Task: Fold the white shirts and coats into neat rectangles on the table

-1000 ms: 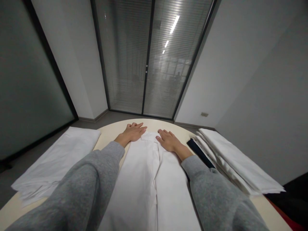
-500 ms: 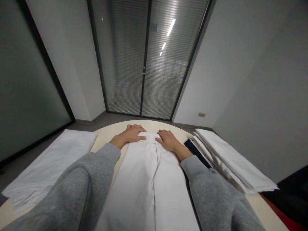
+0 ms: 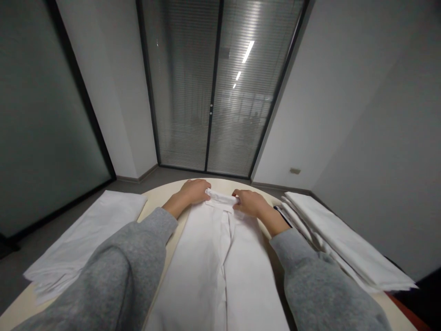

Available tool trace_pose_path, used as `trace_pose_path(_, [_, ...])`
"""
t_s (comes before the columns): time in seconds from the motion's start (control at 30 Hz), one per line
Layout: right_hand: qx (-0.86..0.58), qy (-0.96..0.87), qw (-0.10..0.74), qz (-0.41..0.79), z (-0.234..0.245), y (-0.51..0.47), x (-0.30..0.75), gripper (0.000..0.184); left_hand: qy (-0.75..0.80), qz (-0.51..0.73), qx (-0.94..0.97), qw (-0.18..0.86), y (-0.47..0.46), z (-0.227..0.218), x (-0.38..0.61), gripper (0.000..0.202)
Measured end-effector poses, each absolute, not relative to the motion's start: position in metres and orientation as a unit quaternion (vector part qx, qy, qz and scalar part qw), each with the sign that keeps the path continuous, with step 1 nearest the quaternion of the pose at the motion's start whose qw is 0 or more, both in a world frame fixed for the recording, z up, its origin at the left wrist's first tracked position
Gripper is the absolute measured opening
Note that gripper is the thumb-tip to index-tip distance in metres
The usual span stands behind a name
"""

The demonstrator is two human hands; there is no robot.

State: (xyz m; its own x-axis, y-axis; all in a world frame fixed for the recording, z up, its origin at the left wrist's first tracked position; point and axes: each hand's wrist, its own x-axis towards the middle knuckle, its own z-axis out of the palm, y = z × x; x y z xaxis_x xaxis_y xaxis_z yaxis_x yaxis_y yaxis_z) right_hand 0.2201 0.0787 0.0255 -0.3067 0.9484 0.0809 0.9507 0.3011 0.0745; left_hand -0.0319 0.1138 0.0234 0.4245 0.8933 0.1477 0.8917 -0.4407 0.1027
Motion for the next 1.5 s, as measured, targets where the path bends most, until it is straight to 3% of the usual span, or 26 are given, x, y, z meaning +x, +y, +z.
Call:
trace_pose_path(0.13, [-0.632,-0.77,0.007,-0.093,0.028,0.075,0.217,0.024,0.558,0.131,0.819,0.012,0.119,0.016,-0.03,0.023])
trace_pose_path(0.37, [-0.633,-0.745,0.089,-0.192,0.041,0.066,0.21,0.031,0.571,0.278,0.772,-0.029,0.114,0.033,-0.026,0.018])
trace_pose_path(0.63, [-0.635,-0.744,0.112,-0.177,0.044,0.055,0.203,0.029,0.549,0.262,0.791,-0.073,0.095,0.04,-0.03,0.015])
trace_pose_path(0.8, [-0.651,-0.73,0.14,-0.155,0.039,0.064,0.206,0.025,0.556,0.279,0.782,-0.045,0.104,0.03,-0.033,0.016])
trace_pose_path(0.93, [-0.689,-0.694,0.167,-0.125,0.018,0.084,0.22,0.039,0.59,0.282,0.757,0.008,0.127,0.004,-0.035,0.023])
trace_pose_path(1.1, [-0.742,-0.641,0.196,-0.026,-0.02,0.103,0.238,0.08,0.618,0.262,0.74,0.038,0.147,-0.031,-0.037,0.033])
trace_pose_path(1.2, [-0.754,-0.628,0.192,0.003,-0.032,0.107,0.239,0.079,0.628,0.261,0.732,0.043,0.15,-0.039,-0.038,0.041])
trace_pose_path(1.33, [-0.748,-0.637,0.185,-0.009,-0.036,0.105,0.232,0.073,0.598,0.297,0.744,-0.03,0.144,-0.036,-0.035,0.07])
trace_pose_path(1.5, [-0.739,-0.651,0.172,-0.017,-0.037,0.103,0.229,0.068,0.486,0.221,0.846,-0.008,0.142,-0.042,-0.03,0.055])
